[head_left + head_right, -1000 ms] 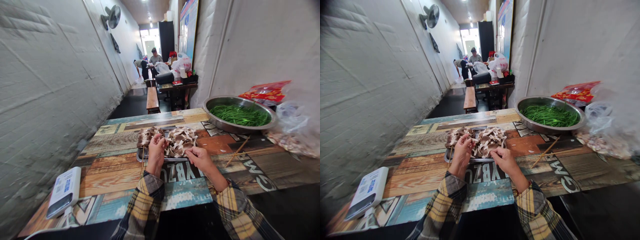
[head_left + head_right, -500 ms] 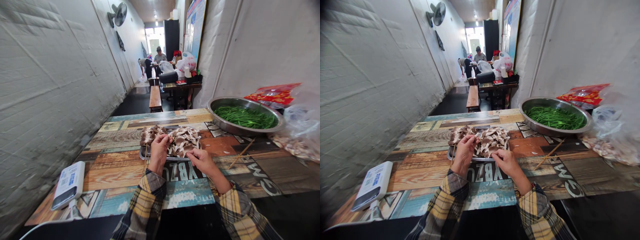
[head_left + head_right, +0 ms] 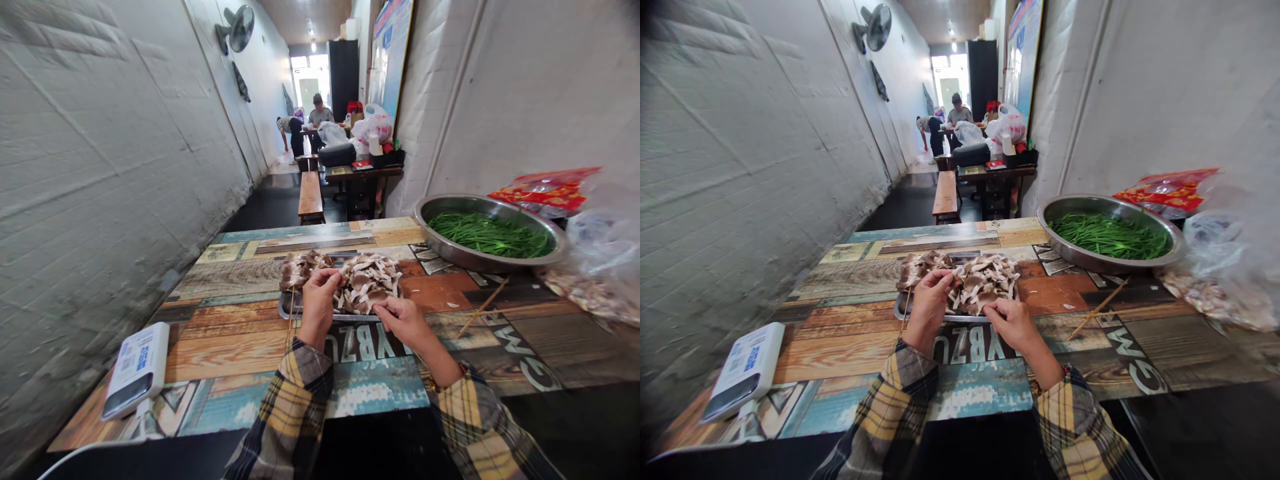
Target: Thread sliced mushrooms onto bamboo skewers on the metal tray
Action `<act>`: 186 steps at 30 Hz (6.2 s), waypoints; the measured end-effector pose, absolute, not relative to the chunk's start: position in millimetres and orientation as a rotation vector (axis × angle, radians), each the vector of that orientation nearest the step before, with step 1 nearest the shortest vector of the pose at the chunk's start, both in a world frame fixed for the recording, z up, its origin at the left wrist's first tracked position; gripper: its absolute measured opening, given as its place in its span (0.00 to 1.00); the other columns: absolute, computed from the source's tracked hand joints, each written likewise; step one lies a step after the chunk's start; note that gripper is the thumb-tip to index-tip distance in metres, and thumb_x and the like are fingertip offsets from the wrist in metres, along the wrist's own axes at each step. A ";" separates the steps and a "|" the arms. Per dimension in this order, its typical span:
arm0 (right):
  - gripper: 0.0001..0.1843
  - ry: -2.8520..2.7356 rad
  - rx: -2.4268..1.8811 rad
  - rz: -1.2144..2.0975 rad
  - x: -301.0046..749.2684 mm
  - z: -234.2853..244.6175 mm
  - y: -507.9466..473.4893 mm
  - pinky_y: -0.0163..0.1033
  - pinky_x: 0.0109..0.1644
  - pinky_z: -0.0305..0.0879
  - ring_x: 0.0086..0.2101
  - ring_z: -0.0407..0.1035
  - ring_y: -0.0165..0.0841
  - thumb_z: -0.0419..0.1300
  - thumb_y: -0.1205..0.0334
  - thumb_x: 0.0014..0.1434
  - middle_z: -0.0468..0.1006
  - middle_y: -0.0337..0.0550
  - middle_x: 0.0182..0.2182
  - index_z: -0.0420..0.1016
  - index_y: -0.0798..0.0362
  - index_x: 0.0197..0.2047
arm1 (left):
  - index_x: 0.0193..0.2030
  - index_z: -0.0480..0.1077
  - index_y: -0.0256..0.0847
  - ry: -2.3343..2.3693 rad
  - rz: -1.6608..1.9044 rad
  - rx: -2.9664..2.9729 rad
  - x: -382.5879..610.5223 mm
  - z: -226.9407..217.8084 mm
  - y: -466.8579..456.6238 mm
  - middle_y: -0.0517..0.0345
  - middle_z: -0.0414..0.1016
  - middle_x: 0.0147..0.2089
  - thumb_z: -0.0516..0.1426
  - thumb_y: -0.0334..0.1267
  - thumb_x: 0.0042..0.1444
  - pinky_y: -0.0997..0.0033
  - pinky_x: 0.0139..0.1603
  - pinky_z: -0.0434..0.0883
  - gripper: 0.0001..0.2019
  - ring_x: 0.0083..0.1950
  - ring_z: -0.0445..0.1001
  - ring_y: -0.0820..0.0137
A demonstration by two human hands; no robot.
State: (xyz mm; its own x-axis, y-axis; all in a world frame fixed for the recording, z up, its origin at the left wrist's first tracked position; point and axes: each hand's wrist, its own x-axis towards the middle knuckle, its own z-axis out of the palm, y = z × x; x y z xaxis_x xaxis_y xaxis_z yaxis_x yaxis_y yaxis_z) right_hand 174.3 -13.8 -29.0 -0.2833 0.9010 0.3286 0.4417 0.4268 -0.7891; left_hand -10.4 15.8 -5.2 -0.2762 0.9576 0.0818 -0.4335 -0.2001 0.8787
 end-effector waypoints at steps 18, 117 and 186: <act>0.16 -1.847 -1.127 0.722 175.8 -34.3 -11.7 0.32 0.24 0.55 0.18 0.61 0.27 0.53 0.57 0.62 0.67 0.34 0.14 0.75 0.55 0.27 | 0.27 0.74 0.36 1.123 1.542 1.051 -4.6 2.6 7.2 0.60 0.73 0.25 0.63 0.35 0.42 0.75 0.31 0.64 0.06 0.26 0.68 0.76; 0.18 -1.648 -1.096 0.985 176.9 -30.9 -12.0 0.31 0.20 0.51 0.16 0.56 0.25 0.54 0.51 0.60 0.64 0.33 0.13 0.75 0.56 0.30 | 0.39 0.68 0.40 0.954 1.543 0.696 -14.3 -3.4 12.2 0.64 0.71 0.29 0.67 0.42 0.41 0.74 0.32 0.70 0.20 0.30 0.75 0.74; 0.17 -1.902 -1.155 0.699 169.5 -28.9 -14.5 0.32 0.25 0.57 0.19 0.64 0.28 0.53 0.57 0.62 0.70 0.36 0.14 0.73 0.53 0.24 | 0.26 0.71 0.36 1.160 1.592 1.028 -7.6 -7.0 10.6 0.60 0.72 0.25 0.64 0.34 0.40 0.75 0.29 0.65 0.07 0.25 0.68 0.76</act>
